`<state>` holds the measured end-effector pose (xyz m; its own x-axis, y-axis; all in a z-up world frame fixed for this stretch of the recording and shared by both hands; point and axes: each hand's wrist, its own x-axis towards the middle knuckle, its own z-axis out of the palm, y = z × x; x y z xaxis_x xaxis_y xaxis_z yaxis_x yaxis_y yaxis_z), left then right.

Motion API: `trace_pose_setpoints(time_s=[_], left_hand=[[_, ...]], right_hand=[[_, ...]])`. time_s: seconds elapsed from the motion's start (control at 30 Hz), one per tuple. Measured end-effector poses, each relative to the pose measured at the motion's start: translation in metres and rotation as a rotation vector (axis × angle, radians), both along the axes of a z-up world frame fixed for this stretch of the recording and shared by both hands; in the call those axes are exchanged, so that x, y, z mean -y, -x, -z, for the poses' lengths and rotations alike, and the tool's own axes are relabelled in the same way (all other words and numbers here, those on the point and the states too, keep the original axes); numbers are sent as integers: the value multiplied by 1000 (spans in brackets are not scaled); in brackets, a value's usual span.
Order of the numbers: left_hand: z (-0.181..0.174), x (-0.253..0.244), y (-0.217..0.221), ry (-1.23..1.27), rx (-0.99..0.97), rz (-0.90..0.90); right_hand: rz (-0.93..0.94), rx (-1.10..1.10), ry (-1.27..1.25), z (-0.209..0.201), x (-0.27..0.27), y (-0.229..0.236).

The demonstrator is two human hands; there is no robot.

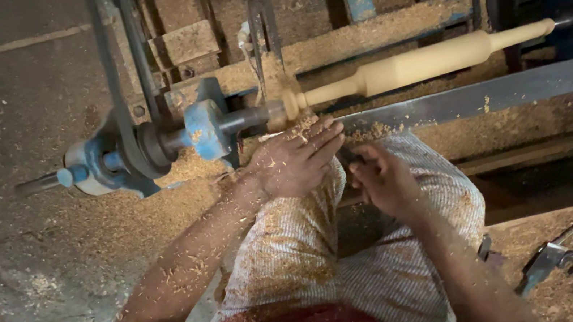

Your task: The person shapes a cylindrical wooden piece mounted on a lathe using a chisel and sandpaper. They remove material with the chisel and then smooth the surface with sandpaper while the lathe rotates.

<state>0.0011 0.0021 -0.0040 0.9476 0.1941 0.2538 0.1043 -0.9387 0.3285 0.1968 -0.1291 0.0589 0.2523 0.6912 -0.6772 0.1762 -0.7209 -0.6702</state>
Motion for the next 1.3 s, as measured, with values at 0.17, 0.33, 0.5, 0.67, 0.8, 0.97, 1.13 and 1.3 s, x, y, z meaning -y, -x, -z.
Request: trace_pose_setpoints(time_s=[0.17,0.33,0.5,0.67,0.8,0.97,1.13,1.3], left_hand=[[14,4,0,33,75,-44],[20,6,-5,-72,175,-89],[9,3,5,-23,146,-102],[10,1,2,-15,215,-92],[17,3,0,213,96,-113],[22,5,4,82,181,-109],[21,4,4,-13,204,-22],[7,7,-2,-27,177,40]], right_hand=[[166,-72,-43,12,13,22],[234,-67,-113,17,19,43],[190,60,-155,17,20,59],[308,-52,-156,13,18,78],[274,11,-82,10,15,93],[378,-120,-154,7,10,111],[346,-192,-122,2,14,90],[340,-405,-9,0,24,45]])
